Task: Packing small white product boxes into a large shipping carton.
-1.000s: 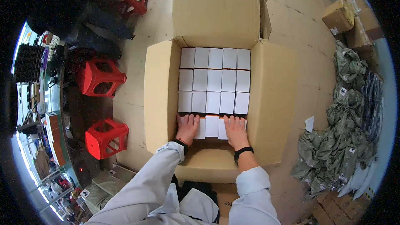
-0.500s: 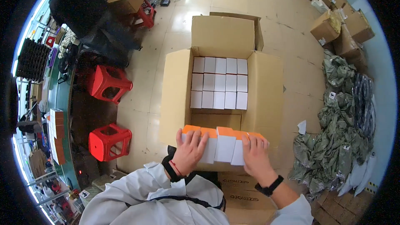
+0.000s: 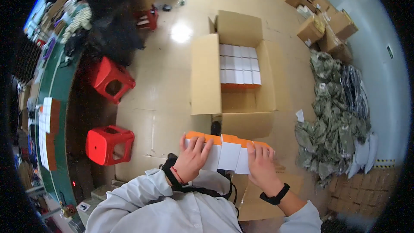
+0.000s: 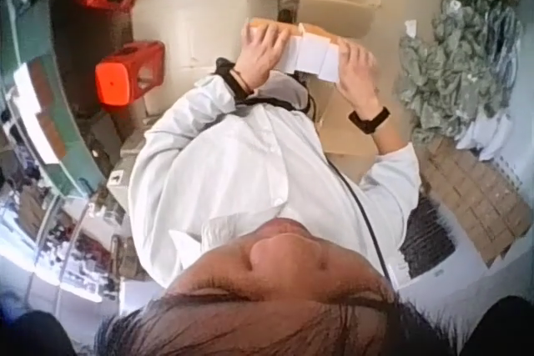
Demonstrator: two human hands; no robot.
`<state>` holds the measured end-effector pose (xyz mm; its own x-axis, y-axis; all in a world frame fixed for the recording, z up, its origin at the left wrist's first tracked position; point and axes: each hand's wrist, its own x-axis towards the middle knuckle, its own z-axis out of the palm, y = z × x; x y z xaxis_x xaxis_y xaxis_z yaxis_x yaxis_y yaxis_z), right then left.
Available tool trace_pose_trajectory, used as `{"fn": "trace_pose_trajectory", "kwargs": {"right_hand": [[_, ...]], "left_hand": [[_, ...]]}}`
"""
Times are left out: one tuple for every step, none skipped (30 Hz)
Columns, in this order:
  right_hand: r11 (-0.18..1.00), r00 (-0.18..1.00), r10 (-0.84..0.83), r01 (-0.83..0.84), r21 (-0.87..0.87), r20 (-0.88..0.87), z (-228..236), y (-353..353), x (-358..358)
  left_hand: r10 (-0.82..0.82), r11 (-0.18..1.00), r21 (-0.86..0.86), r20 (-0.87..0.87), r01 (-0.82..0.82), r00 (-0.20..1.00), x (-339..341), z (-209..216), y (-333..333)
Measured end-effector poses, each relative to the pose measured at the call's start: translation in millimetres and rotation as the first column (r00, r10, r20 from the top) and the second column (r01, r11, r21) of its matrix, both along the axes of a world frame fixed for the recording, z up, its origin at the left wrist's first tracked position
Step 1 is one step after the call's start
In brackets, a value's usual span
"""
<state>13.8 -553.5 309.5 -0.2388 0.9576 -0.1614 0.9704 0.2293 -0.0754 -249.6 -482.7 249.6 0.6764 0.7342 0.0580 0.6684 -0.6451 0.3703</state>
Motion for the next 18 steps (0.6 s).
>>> {"fn": "trace_pose_trajectory", "kwargs": {"right_hand": [[0.999, 0.999, 0.049, -0.049, 0.002, 0.009, -2.8, -3.8, -23.8], [0.994, 0.994, 0.113, -0.113, 0.009, 0.017, -4.7, -0.5, -48.7], [0.987, 0.987, 0.159, -0.159, 0.026, 0.009, -4.8, 0.6, -75.8], [0.98, 0.98, 0.197, -0.197, 0.012, -0.019, -5.2, 3.4, -103.9], [0.969, 0.968, 0.246, -0.247, 0.001, -0.052, -5.8, 9.4, -131.7], [0.948, 0.946, 0.317, -0.316, 0.025, -0.072, -5.8, 16.0, -158.6], [0.928, 0.924, 0.373, -0.37, 0.045, -0.09, -8.1, 25.7, -185.6], [0.904, 0.899, 0.427, -0.422, 0.06, -0.101, -4.6, 35.5, -211.1], [0.878, 0.87, 0.478, -0.473, 0.075, -0.118, -5.2, 44.6, -239.3], [0.841, 0.83, 0.539, -0.523, 0.136, -0.141, -4.6, 56.2, -267.8], [0.802, 0.789, 0.597, -0.578, 0.153, -0.148, -5.0, 69.9, -294.4], [0.757, 0.744, 0.652, -0.633, 0.161, -0.143, -6.2, 83.4, -320.9], [0.712, 0.699, 0.702, -0.683, 0.165, -0.136, -6.4, 96.6, -347.0], [0.659, 0.646, 0.751, -0.723, 0.205, -0.136, -4.1, 109.6, -377.5], [0.624, 0.61, 0.781, -0.753, 0.21, -0.134, -1.2, 123.4, -408.1], [0.562, 0.549, 0.827, -0.798, 0.219, -0.123, 0.0, 137.9, -439.3], [0.496, 0.482, 0.868, -0.839, 0.225, -0.115, -1.2, 152.6, -473.1], [0.449, 0.437, 0.893, -0.868, 0.21, -0.106, 0.4, 167.3, -507.0]], "left_hand": [[0.028, 0.999, 0.016, -0.003, -0.027, 1.0, -27.6, 3.2, -12.4], [0.09, 0.996, 0.025, -0.015, -0.09, 0.996, -56.4, 5.7, -24.6], [0.156, 0.987, 0.029, -0.03, -0.155, 0.987, -85.3, 10.2, -36.8], [0.196, 0.981, 0.031, -0.074, -0.194, 0.978, -116.0, 17.5, -46.4], [0.259, 0.965, 0.052, -0.088, -0.256, 0.962, -142.5, 22.7, -55.2], [0.298, 0.955, 0.052, -0.126, -0.293, 0.946, -170.5, 28.3, -65.0], [0.346, 0.938, 0.052, -0.17, -0.342, 0.923, -199.2, 31.6, -73.2], [0.406, 0.914, 0.076, -0.162, -0.399, 0.9, -222.6, 34.5, -80.3], [0.481, 0.877, 0.099, -0.187, -0.471, 0.857, -247.9, 38.1, -86.8], [0.538, 0.842, 0.136, -0.163, -0.522, 0.827, -270.9, 40.9, -91.6], [0.585, 0.808, 0.171, -0.133, -0.563, 0.8, -291.3, 42.9, -96.1], [0.635, 0.772, 0.167, -0.141, -0.614, 0.76, -311.6, 50.1, -100.6], [0.681, 0.732, 0.176, -0.146, -0.658, 0.718, -331.9, 55.8, -104.4], [0.734, 0.679, 0.165, -0.128, -0.715, 0.667, -352.4, 59.3, -106.8], [0.782, 0.623, 0.155, -0.109, -0.767, 0.614, -372.0, 63.0, -109.2], [0.827, 0.562, 0.188, -0.103, -0.805, 0.553, -392.0, 60.6, -110.5], [0.851, 0.525, 0.189, -0.105, -0.83, 0.515, -412.3, 59.2, -111.3], [0.891, 0.454, 0.204, -0.094, -0.867, 0.444, -433.8, 58.0, -108.5]]}}
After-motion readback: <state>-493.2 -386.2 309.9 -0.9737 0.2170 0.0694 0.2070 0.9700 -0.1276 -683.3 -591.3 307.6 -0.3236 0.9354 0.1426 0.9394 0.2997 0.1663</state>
